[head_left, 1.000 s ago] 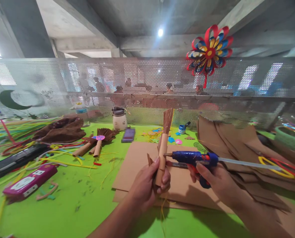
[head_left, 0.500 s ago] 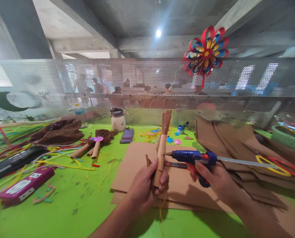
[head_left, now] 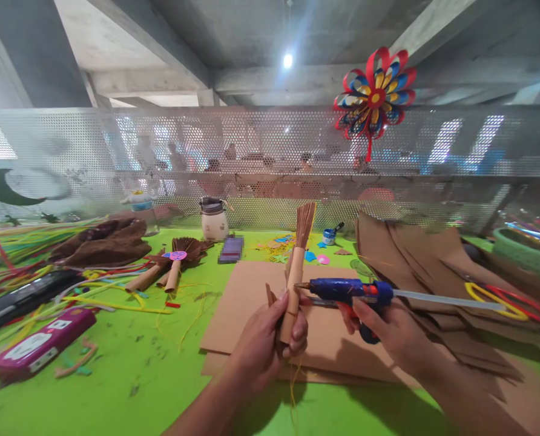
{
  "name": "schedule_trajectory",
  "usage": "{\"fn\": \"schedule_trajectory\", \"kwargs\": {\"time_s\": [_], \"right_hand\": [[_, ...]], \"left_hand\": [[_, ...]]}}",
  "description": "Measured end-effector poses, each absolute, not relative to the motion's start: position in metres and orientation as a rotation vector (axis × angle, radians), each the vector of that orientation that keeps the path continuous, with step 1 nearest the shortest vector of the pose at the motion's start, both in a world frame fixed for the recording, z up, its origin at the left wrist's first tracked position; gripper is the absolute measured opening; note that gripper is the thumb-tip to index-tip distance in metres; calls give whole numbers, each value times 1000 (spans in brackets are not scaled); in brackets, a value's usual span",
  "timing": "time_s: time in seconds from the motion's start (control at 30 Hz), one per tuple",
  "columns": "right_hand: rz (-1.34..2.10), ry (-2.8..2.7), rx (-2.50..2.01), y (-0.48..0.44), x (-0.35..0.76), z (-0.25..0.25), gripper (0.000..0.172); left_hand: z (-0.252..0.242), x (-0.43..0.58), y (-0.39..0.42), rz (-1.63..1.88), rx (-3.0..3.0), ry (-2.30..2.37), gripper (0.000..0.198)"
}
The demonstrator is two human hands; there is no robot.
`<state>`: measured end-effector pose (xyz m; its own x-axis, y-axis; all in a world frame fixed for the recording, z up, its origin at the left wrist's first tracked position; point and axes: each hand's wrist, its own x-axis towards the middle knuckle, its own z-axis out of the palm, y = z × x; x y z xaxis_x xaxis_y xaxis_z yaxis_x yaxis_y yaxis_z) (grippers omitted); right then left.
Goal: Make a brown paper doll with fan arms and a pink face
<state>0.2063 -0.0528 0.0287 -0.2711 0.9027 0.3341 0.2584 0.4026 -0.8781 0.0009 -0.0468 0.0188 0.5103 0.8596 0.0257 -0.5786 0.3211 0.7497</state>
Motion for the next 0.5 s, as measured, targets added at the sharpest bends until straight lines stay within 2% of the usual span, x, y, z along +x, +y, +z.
{"fn": "schedule_trajectory", "kwargs": {"time_s": [0.5], "right_hand": [[975, -1718, -1042, -52, 210, 28, 38]], "left_hand": [[20, 0, -48, 974, 793, 427, 28]]}}
